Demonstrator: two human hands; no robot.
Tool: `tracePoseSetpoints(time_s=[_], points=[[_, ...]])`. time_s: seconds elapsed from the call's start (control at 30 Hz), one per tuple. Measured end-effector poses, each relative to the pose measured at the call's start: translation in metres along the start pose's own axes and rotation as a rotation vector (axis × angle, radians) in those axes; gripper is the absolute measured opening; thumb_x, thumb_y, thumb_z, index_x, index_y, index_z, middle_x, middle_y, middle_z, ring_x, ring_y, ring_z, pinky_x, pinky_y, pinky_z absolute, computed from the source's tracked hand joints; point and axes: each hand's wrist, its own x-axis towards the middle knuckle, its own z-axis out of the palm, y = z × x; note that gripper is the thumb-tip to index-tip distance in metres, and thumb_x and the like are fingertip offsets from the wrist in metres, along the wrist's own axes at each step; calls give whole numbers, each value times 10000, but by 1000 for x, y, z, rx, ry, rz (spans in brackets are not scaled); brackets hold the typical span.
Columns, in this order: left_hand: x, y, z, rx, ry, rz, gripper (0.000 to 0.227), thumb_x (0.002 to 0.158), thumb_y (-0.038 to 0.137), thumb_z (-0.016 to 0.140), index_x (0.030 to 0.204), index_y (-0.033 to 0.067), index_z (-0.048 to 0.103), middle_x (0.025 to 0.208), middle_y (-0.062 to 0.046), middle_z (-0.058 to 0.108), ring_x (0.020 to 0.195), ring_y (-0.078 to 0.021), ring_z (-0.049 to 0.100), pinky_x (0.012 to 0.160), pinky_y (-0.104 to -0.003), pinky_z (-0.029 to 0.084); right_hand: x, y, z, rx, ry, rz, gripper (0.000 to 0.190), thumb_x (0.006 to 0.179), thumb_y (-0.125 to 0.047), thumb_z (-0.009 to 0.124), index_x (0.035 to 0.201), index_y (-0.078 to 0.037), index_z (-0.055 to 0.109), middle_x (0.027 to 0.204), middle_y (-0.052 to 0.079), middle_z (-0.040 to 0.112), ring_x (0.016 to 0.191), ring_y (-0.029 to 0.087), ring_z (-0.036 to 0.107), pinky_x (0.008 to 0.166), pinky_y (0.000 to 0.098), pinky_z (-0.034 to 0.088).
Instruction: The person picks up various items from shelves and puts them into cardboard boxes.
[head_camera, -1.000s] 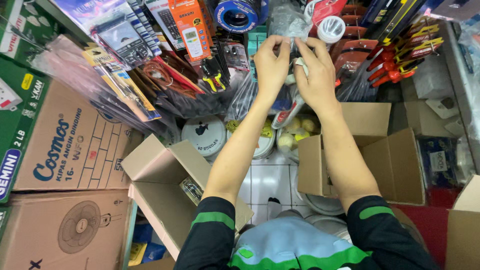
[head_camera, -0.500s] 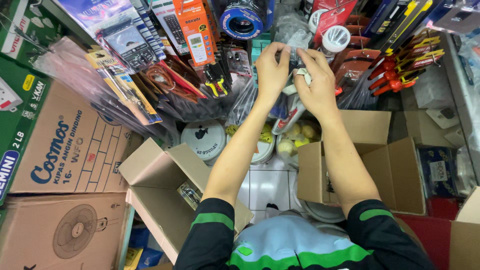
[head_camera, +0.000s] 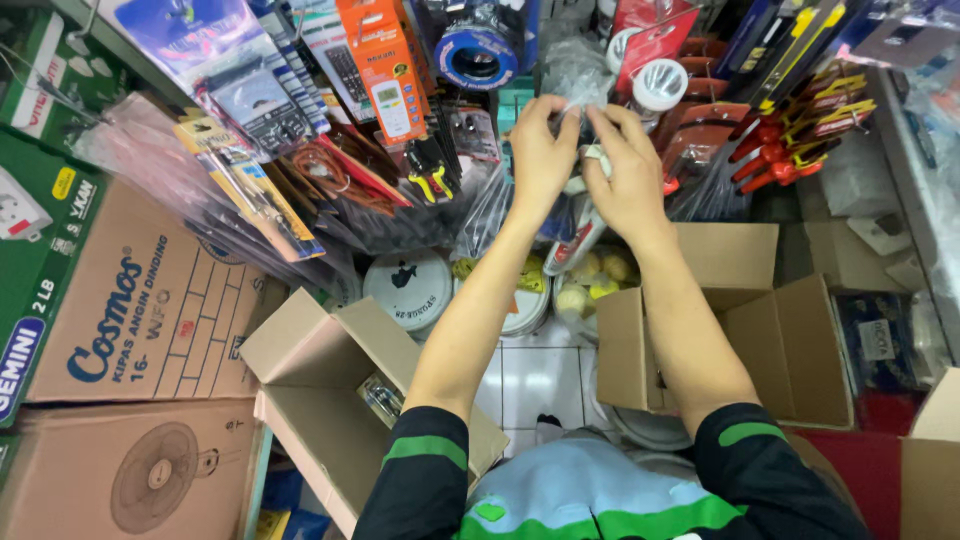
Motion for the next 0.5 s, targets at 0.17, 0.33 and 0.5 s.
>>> tracePoseSetpoints(time_s=[0.17,0.33,0.5], points=[[0,-4,0,-18,-9,-5,169,849,111,732,949,-10,669,884,-124,654,805,-236,651,739,-346,525,-4,-1,-2,-60,-2,0,528,898,-34,656,1419,23,592,1365,201,578,1245,384,602,1052,413,487],[7,-22,4,-148,-146,-196,164,842,90,748,949,-15,680,836,-68,684,712,-128,605,650,-284,500,-3,0,-3,-29,0,-20,514,910,-51,671,1414,24,600,1354,208,571,1232,383,602,1043,415,487],[9,-34,5,-334,-229,-324,106,881,41,720,963,-15,684,838,-23,697,745,-72,597,670,-245,484,-1,1,-1,38,18,16,469,930,-67,673,1388,16,616,1345,197,586,1216,360,623,1021,395,501]])
